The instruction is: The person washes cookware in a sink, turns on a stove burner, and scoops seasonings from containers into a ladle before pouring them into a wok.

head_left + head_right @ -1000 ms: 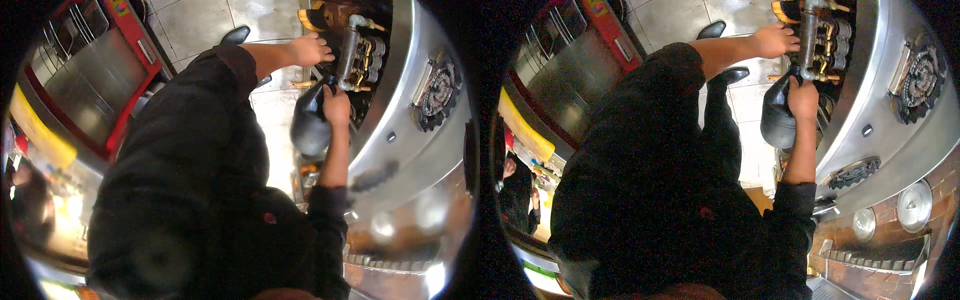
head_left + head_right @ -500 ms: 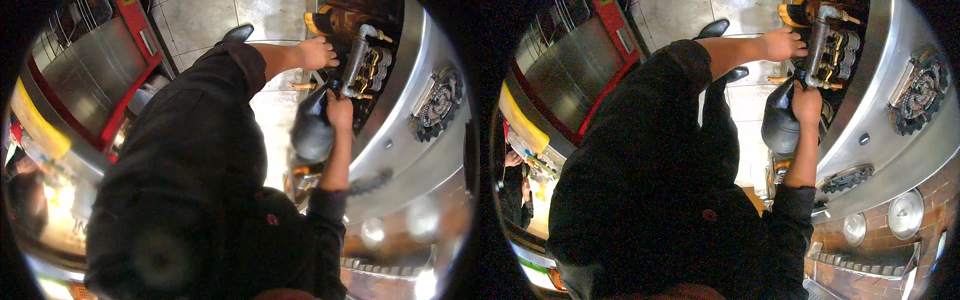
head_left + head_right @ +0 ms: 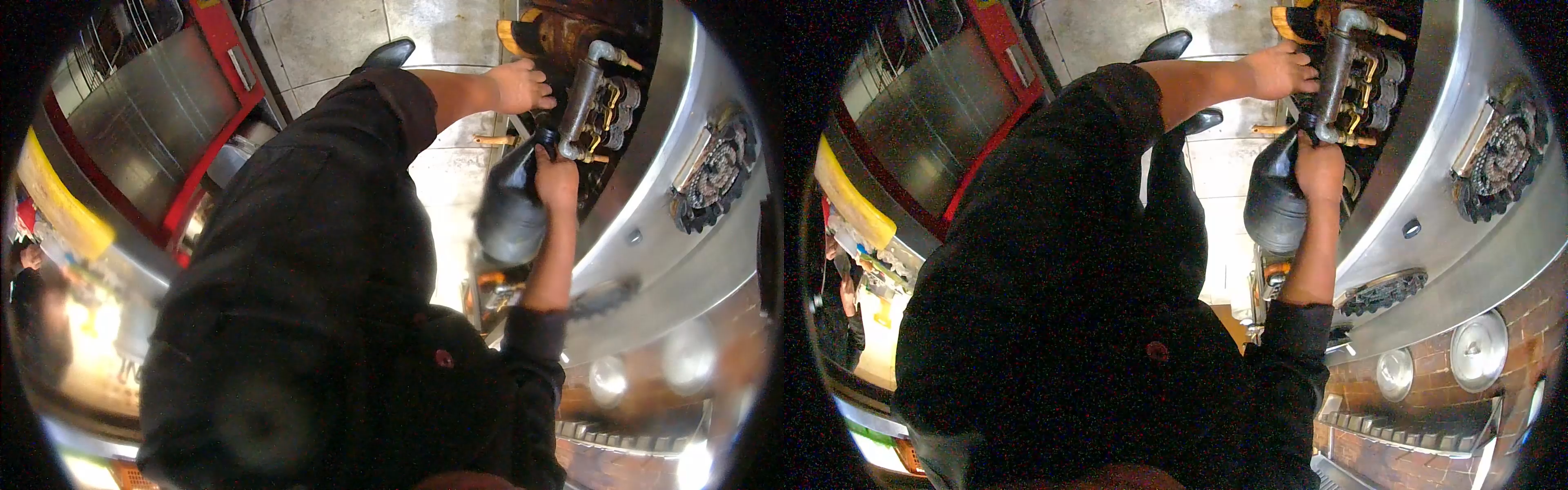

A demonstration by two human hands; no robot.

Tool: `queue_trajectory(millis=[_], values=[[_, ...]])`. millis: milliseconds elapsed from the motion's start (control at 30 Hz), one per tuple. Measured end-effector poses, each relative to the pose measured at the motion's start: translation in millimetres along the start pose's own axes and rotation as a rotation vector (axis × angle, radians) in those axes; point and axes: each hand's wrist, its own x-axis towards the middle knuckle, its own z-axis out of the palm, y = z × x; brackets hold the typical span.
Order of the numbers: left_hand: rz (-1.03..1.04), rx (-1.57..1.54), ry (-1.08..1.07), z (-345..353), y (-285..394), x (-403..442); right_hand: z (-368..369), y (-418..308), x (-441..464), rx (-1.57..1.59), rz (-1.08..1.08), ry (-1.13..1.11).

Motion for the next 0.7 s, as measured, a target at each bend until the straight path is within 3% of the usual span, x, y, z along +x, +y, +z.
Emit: queue_trajectory(millis=[67, 167, 267, 700], values=[[0.001, -0.001, -0.018, -4.0, -0.7, 0.3, -0.4, -0.9, 3.3, 0.009, 0.109, -0.099], [0.006, 0.010, -0.036, -6.6, -1.0, 1.3, -6.9, -12.8, -3.6, 0.019, 0.016, 0.003], [0.010, 0.018, -0.019, -1.9, -2.3, 1.5, -5.7, -7.9, 1.7, -0.103, 0.051, -0.048], [0.015, 0.085, -0.040, -6.0, -1.6, 2.5, -10.3, -13.7, 2.8, -0.057, 0.115, -0.086]])
